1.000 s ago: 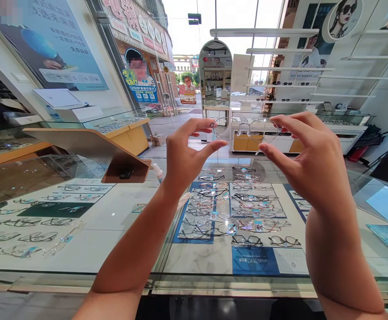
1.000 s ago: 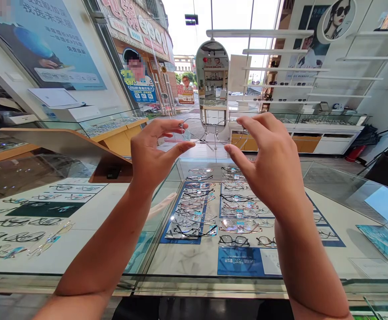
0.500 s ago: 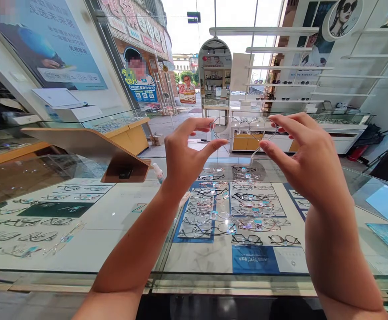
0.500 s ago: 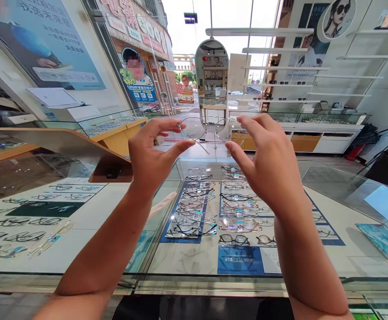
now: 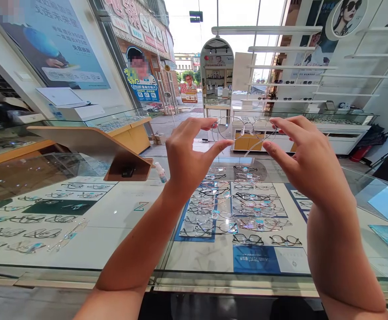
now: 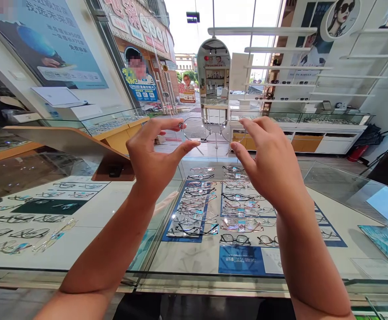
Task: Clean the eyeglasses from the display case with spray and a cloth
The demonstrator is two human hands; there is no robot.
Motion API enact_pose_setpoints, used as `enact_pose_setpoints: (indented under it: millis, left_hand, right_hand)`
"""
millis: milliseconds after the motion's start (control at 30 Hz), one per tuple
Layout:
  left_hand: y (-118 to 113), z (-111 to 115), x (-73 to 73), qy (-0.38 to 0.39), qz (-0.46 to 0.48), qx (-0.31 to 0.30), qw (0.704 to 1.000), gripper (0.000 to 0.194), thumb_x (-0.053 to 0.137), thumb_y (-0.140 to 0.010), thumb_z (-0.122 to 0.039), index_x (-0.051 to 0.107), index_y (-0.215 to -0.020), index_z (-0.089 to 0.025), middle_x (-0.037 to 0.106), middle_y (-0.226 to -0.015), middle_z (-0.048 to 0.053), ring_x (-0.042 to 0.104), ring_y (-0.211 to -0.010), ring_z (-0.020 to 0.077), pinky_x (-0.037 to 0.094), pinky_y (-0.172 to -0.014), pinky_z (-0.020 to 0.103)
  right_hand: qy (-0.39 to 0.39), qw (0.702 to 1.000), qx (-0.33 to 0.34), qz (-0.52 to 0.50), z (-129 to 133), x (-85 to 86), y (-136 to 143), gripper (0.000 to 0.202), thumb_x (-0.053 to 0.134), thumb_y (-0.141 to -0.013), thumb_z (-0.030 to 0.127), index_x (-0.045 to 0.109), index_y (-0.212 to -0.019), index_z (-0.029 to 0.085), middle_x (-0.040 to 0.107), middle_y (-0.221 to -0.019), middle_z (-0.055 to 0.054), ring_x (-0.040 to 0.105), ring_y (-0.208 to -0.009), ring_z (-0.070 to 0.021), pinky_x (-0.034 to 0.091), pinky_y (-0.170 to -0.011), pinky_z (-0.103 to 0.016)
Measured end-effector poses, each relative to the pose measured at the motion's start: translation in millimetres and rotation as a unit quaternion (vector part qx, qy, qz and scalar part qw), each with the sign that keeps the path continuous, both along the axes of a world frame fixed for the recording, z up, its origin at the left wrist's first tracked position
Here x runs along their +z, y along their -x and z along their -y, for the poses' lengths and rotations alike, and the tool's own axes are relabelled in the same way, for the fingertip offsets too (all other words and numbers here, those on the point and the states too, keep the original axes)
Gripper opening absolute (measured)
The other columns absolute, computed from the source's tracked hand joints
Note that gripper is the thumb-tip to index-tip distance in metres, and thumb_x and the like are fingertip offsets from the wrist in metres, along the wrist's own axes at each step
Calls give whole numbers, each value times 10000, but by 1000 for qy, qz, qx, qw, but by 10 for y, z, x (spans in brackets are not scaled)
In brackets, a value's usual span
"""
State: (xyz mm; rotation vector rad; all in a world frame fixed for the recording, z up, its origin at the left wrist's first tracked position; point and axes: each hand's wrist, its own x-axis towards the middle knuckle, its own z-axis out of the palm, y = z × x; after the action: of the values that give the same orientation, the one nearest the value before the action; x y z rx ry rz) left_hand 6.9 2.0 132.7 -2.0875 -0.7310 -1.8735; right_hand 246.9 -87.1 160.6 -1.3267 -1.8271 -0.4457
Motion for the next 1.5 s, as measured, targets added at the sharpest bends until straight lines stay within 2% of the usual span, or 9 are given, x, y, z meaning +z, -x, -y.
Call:
enact_pose_setpoints:
  millis: [233, 600, 800, 1500]
  left_hand:
    - [-1, 9, 0, -8, -4, 13, 1000, 445, 855, -866, -601, 739, -1177, -304, 811, -1106, 46, 752, -1003, 260, 615, -936, 445]
    - [4, -68, -17, 16, 4, -29, 999, 436, 845, -878, -605, 755, -1179, -302, 827, -1134, 47, 767, -1060, 254, 612, -958, 439]
    - [8, -111, -26, 20, 1, -19, 1000, 444, 833, -881, -623, 757, -1186, -308, 835, -1144, 51, 777, -1070, 257, 624, -948, 436]
    - [28, -155, -30, 30, -1, -32, 999, 439, 829, -890, -618, 768, -1196, -310, 844, -1129, 47, 789, -1023, 238, 634, -920, 419]
  right_hand:
    - [-5, 1000, 7, 1, -12, -4, -19, 436, 623, -1022, 396, 691, -1424, 243, 717, -1327, -171, 676, -1201, -386, 555, -1008, -604]
    - [-15, 1000, 4, -16, 13, -9, -9, 431, 658, -993, 378, 690, -1402, 245, 697, -1317, -172, 668, -1188, -399, 539, -999, -599]
    - [-36, 999, 11, -7, 20, 2, -11, 405, 658, -985, 382, 686, -1374, 276, 706, -1280, -155, 668, -1153, -396, 542, -967, -585]
    - [-33, 999, 22, -16, 46, 33, 22, 404, 651, -985, 371, 675, -1380, 291, 702, -1286, -152, 665, -1169, -396, 544, -984, -584]
